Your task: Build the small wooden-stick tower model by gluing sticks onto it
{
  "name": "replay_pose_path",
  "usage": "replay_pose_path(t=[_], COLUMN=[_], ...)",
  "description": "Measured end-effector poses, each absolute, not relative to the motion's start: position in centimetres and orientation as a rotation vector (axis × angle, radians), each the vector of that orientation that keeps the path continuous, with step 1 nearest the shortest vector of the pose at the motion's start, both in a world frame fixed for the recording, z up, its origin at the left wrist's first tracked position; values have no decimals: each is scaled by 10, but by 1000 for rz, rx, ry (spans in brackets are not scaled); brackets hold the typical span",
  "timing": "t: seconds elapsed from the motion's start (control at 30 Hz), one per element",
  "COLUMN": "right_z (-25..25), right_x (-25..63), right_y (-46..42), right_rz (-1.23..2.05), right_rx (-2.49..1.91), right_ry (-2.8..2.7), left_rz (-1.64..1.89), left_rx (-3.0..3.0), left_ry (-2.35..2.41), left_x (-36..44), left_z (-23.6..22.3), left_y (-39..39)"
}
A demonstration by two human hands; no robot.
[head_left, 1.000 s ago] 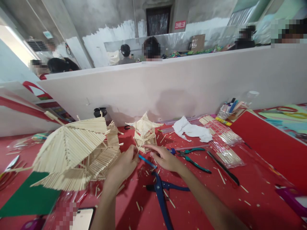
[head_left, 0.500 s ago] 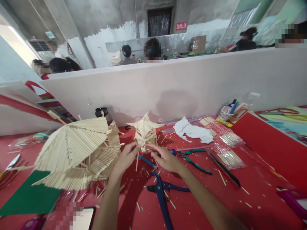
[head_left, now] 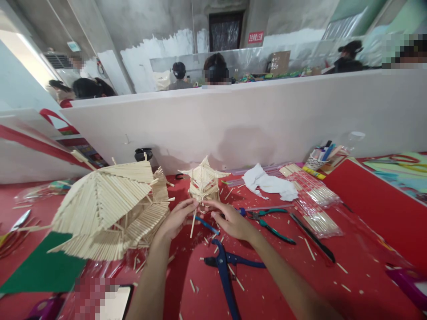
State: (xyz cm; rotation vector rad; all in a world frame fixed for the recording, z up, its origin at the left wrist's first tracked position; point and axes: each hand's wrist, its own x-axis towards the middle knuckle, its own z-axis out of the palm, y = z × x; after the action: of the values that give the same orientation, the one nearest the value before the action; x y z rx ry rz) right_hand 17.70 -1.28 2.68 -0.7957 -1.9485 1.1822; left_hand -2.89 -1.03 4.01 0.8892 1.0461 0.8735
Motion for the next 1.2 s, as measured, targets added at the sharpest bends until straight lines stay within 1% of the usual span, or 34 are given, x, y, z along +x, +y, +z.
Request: replay_pose_path(t=[0.37, 0.63, 0.97, 1.07, 1.2], right_z=[28, 31, 38, 44, 54], right_x=[177, 178, 197, 204, 202], right_y=[-13, -13, -7, -7, -16], right_rz=[1156, 1130, 929, 949, 994], right_rx=[-826, -838, -996, -1006, -943], right_ry=[-1966, -1991, -1996, -1986, -2140], left_rz=[861, 880, 873, 866, 860], left_rx=[919, 935, 941, 943, 947], left_ry=[996, 1026, 986, 991, 998], left_x=[-25, -23, -23, -23, -22], left_z=[34, 40, 43, 46, 46], left_y=[-8, -11, -12, -13, -13])
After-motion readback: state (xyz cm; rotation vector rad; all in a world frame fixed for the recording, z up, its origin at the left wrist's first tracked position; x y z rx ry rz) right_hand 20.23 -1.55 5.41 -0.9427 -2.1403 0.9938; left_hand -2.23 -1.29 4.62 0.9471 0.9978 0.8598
